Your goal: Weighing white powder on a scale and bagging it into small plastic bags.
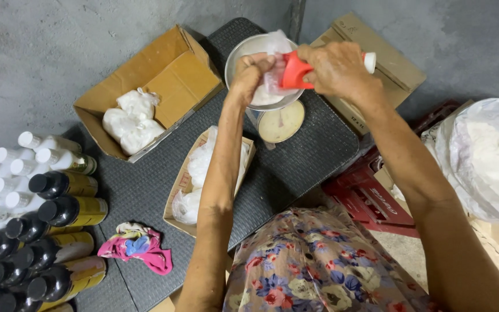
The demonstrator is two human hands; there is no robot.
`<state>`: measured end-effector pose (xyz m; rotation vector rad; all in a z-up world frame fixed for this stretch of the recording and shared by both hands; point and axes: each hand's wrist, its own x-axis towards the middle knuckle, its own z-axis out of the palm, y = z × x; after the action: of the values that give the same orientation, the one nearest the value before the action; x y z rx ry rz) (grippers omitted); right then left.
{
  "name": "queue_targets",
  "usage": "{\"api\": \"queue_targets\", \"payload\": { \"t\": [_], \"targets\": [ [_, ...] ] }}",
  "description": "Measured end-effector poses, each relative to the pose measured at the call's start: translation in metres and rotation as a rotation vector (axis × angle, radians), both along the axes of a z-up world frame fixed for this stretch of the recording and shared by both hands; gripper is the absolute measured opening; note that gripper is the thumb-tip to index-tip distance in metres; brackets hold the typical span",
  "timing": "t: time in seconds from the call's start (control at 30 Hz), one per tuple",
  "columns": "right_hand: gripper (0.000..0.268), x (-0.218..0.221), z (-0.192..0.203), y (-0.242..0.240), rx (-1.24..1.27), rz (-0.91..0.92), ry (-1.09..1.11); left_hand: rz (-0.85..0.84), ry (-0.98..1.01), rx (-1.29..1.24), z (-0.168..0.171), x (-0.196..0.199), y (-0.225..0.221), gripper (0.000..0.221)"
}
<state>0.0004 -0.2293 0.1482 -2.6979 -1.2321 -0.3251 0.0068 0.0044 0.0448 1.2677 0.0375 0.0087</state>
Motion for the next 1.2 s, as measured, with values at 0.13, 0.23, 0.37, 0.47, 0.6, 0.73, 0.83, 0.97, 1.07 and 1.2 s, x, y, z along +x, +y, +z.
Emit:
{"api": "queue_targets", "payload": {
  "t": [0.13,0.23,0.37,0.47,0.6,0.73,0.83,0.97,1.07,1.2],
  "targets": [
    [0.038,0.001,-0.007,-0.002,0.013,0.011,-0.026,-0.085,0.047,-0.19,-0.023,0.007,-0.006,0.023],
    [0.029,0.0,-0.007,-0.006,0.05,-0.023,0.079,0.089,-0.014,0.099,-0.063,0.027,-0.003,0.022],
    [0.03,0.005,-0.011,-0.011,0.094,-0.058,0.086,0.38,0.056,0.065,-0.04,0.009,0.0,0.021],
    [0.027,0.002,-0.011,-0.016,0.084,-0.109,0.137,0.43,0.07,-0.101,-0.014,-0.013,0.009,0.026],
    [0.027,-0.012,0.004,-0.008,0.14,-0.033,0.074,0.315,0.045,-0.52,-0.019,-0.022,0.018,0.027],
    [0.031,-0.01,-0.009,-0.007,0.085,-0.027,-0.08,0.266,-0.007,-0.564,-0.059,-0.011,0.023,0.018],
    [0.02,-0.011,-0.016,-0.016,0.167,-0.081,-0.131,0.29,-0.025,-0.267,-0.05,-0.02,0.018,0.022],
    [0.032,-0.029,-0.002,-0.02,0.185,-0.131,0.016,0.355,-0.113,-0.088,-0.049,-0.021,0.015,0.029],
    [0.037,-0.034,-0.008,-0.029,0.286,-0.164,0.029,0.438,-0.186,0.014,-0.065,-0.015,0.018,0.032],
    [0.039,-0.045,-0.007,-0.062,0.586,-0.316,0.221,0.824,-0.424,0.764,-0.048,-0.022,0.006,0.049]
  ]
}}
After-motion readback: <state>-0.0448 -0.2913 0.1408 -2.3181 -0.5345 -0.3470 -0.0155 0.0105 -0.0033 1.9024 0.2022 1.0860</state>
